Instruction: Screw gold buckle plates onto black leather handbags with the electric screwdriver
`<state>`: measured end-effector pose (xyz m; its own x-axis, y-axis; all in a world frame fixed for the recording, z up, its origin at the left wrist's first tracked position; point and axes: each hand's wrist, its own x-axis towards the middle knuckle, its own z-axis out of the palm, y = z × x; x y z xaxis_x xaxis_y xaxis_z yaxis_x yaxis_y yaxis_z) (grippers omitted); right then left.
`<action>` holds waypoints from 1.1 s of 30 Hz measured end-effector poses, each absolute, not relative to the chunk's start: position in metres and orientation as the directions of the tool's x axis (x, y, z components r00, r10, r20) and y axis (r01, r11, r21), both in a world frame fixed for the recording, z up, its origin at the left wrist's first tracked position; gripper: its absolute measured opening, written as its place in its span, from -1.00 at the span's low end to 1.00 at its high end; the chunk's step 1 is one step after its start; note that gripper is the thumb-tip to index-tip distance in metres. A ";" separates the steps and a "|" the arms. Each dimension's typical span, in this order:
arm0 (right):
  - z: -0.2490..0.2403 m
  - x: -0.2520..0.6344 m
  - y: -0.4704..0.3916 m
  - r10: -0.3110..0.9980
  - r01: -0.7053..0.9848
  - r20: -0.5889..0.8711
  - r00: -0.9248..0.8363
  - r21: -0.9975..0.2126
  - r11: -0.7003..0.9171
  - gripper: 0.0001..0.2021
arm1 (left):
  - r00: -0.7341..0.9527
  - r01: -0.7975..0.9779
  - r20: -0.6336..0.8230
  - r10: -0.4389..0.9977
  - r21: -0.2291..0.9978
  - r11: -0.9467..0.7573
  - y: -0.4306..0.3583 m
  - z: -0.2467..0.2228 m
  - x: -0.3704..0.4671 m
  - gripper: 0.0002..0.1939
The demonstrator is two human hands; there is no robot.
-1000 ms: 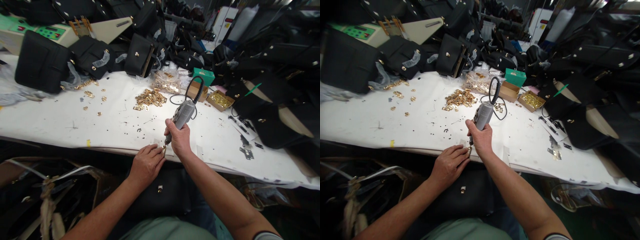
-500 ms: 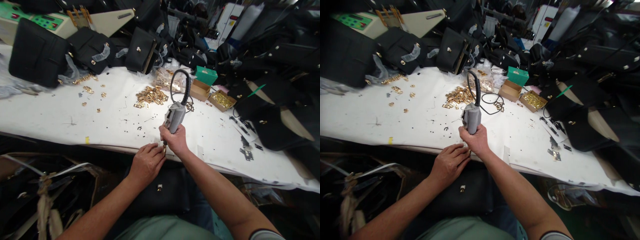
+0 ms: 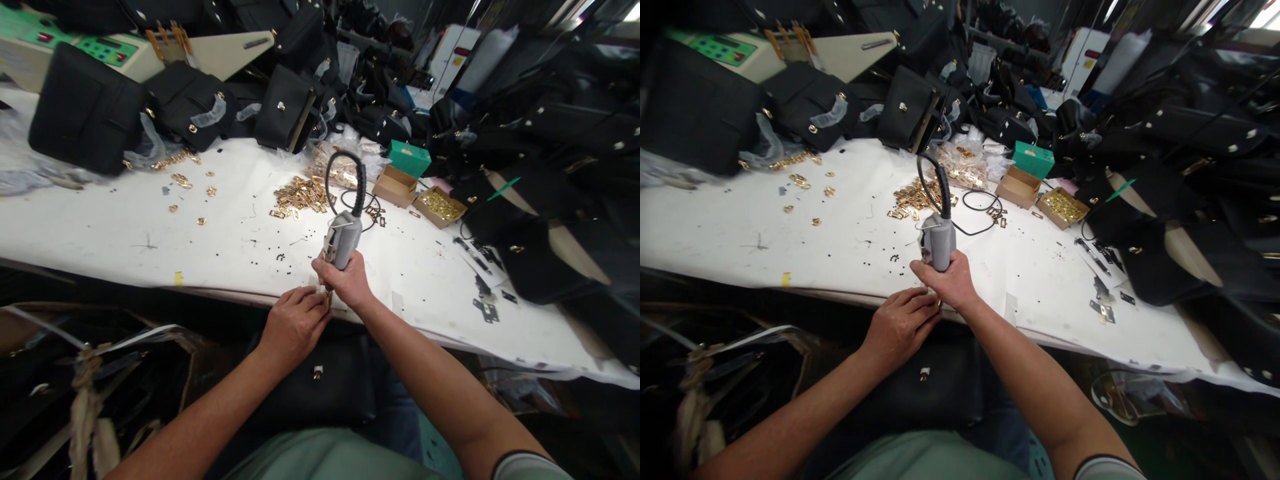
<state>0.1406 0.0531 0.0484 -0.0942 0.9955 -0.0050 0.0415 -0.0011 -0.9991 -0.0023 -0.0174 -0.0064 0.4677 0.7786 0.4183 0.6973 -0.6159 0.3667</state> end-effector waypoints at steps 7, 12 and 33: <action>0.050 0.147 0.057 0.987 -0.049 0.009 -0.158 -0.999 0.001 -0.57 | 0.468 0.691 0.428 0.773 0.368 -0.622 -0.018 -0.008 -0.003 -0.81; 0.045 0.152 0.052 0.997 -0.137 0.047 -0.055 -0.990 0.039 -0.59 | 0.449 0.689 0.423 0.787 0.398 -0.606 -0.019 -0.006 -0.001 -0.82; 0.047 0.142 0.029 0.969 -0.540 -0.116 0.219 -0.841 0.021 -0.62 | 0.407 0.697 0.417 0.812 0.432 -0.572 -0.022 -0.008 0.001 -0.82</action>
<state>0.1421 0.0286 0.0470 0.2192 0.9688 -0.1159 -0.5399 0.0215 -0.8414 0.0012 -0.0215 -0.0081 0.4074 0.8124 0.4172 0.6974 -0.5717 0.4323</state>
